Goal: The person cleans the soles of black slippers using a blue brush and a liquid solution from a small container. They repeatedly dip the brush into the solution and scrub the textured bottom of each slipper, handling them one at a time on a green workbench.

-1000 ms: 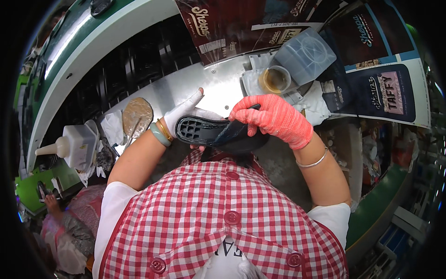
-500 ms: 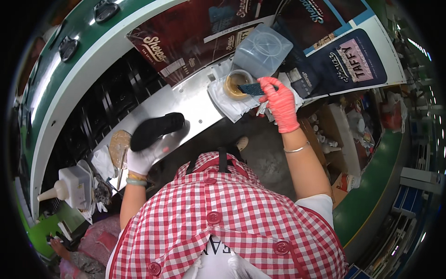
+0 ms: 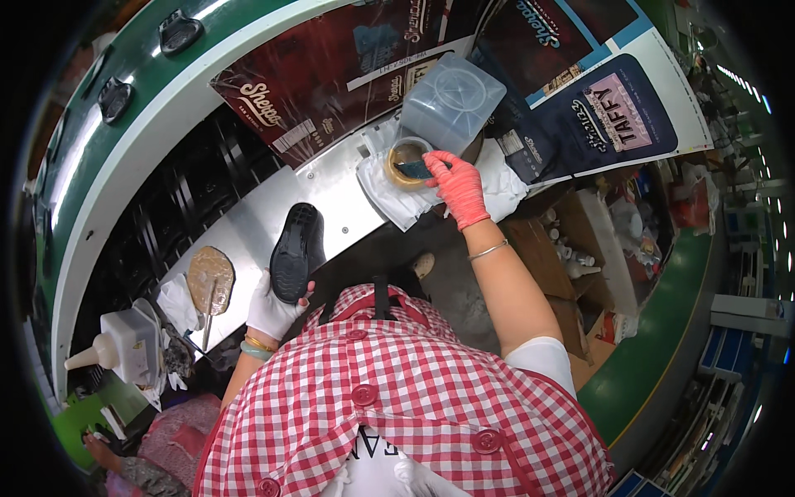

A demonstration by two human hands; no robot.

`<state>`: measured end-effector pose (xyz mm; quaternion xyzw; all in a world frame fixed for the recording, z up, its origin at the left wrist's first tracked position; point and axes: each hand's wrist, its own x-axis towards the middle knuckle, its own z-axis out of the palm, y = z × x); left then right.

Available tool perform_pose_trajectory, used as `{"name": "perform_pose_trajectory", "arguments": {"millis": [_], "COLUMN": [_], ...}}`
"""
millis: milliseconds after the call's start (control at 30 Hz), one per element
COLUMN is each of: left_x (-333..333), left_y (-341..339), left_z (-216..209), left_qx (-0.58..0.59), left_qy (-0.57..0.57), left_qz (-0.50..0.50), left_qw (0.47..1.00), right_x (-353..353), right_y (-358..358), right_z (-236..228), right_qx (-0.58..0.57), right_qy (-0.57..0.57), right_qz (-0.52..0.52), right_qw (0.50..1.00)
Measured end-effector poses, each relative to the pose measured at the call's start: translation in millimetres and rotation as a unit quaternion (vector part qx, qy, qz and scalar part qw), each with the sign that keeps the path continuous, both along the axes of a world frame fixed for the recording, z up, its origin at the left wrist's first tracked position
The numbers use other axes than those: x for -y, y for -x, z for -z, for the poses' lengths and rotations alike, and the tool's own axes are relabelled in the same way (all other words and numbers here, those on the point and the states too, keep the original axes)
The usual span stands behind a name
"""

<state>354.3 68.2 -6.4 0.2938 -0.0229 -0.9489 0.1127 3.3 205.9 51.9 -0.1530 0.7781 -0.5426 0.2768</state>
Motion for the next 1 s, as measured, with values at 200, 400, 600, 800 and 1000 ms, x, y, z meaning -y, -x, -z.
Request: {"name": "perform_pose_trajectory", "arguments": {"millis": [200,400,600,800,1000], "left_x": [-3,-2,-11,-21,-26], "left_y": [34,65,74,69,66], "left_z": [-34,-75,-109,-115,-118], "left_qx": [-0.069,-0.221,-0.202,-0.196,-0.187], "left_qy": [0.021,0.017,0.054,0.067,0.110], "left_qz": [-0.003,-0.005,-0.034,-0.022,0.014], "left_qw": [0.997,0.975,0.977,0.978,0.976], "right_x": [-12,16,19,16,19], "right_y": [-17,-111,-142,-151,-148], "right_z": [-19,-116,-131,-130,-126], "right_qx": [0.128,0.117,0.108,0.060,-0.007], "right_qy": [0.104,0.194,0.214,0.213,0.230], "right_qz": [0.027,-0.085,-0.074,-0.064,-0.020], "right_qw": [0.986,0.970,0.968,0.973,0.973]}}
